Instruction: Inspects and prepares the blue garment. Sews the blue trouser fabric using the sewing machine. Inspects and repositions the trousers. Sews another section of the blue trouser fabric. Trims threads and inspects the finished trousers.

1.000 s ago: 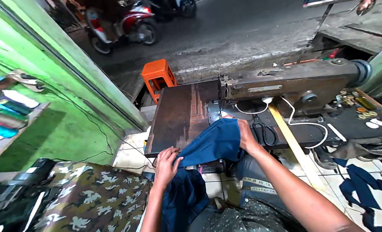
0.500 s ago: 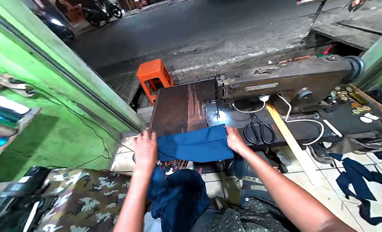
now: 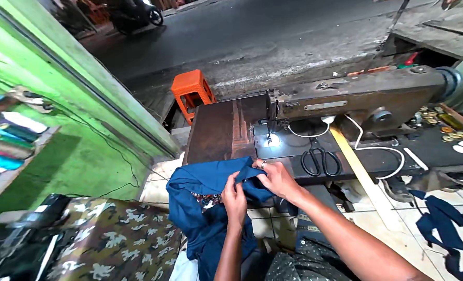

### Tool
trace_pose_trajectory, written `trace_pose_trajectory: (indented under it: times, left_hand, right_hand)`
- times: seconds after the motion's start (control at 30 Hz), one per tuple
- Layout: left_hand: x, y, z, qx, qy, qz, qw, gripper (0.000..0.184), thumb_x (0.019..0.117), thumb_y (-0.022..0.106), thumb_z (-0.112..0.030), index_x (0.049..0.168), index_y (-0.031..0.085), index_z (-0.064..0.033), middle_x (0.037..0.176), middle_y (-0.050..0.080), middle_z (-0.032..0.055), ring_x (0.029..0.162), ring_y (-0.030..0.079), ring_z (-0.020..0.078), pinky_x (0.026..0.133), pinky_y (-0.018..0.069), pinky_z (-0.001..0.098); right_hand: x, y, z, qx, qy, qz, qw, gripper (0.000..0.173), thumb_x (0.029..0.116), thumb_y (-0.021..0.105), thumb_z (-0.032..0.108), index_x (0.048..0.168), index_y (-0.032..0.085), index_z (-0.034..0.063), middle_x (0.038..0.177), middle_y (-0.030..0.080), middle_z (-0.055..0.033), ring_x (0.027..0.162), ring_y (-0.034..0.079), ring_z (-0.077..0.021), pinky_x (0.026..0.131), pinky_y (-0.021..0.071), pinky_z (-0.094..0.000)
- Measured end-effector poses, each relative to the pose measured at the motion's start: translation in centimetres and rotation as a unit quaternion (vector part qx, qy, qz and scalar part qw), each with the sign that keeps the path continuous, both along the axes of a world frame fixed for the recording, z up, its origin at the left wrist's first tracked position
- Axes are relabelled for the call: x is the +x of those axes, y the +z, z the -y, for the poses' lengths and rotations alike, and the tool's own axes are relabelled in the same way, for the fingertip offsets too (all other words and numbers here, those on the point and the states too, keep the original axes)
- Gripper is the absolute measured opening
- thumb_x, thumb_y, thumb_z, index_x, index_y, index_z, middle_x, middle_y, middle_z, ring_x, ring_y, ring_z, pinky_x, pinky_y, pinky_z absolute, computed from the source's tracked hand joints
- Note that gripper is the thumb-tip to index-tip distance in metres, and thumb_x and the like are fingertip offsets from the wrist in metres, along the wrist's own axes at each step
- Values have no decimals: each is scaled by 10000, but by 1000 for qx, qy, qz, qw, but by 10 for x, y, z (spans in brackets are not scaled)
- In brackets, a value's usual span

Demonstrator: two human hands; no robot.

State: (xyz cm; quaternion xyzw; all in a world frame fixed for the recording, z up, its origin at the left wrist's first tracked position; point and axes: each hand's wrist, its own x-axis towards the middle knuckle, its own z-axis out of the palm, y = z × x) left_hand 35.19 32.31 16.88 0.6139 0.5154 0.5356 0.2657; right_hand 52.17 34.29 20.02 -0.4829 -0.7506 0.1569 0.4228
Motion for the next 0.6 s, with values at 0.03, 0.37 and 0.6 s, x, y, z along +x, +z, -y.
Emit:
trace_pose_trajectory:
  times: [0.03,0.37,0.6]
  left_hand:
    - [-2,2,3,2,12,34,999,288,996,445,14,1179,661,61,1215,716,136,1164,669,139,1027,532,335]
    - [-62,86,33,271,232,-192,914,249,1005,448,-36,1092,616,127,1029,672,165,1028,646,141,938,510,265]
    - [-11,137,-70,170,25,-551,817,211,965,676,-230,1048,743,-48,992,688,208,914,695,415,674,559,578]
  right_hand:
    - [0,1,2,35,-17,34,999,205,914,597,130,1043,735,50,751,715,-131,675,721,-300,591,570,-496]
    - [-66,53,29,-58,204,-128,969,202,957,590,54,1098,726,4,819,722,-168,753,716,-279,689,567,-471]
    - [-21,56,-5,-460,31,-211,862,380,1107,430,337,1270,567,22,838,573,-101,557,533,-159,531,501,-338]
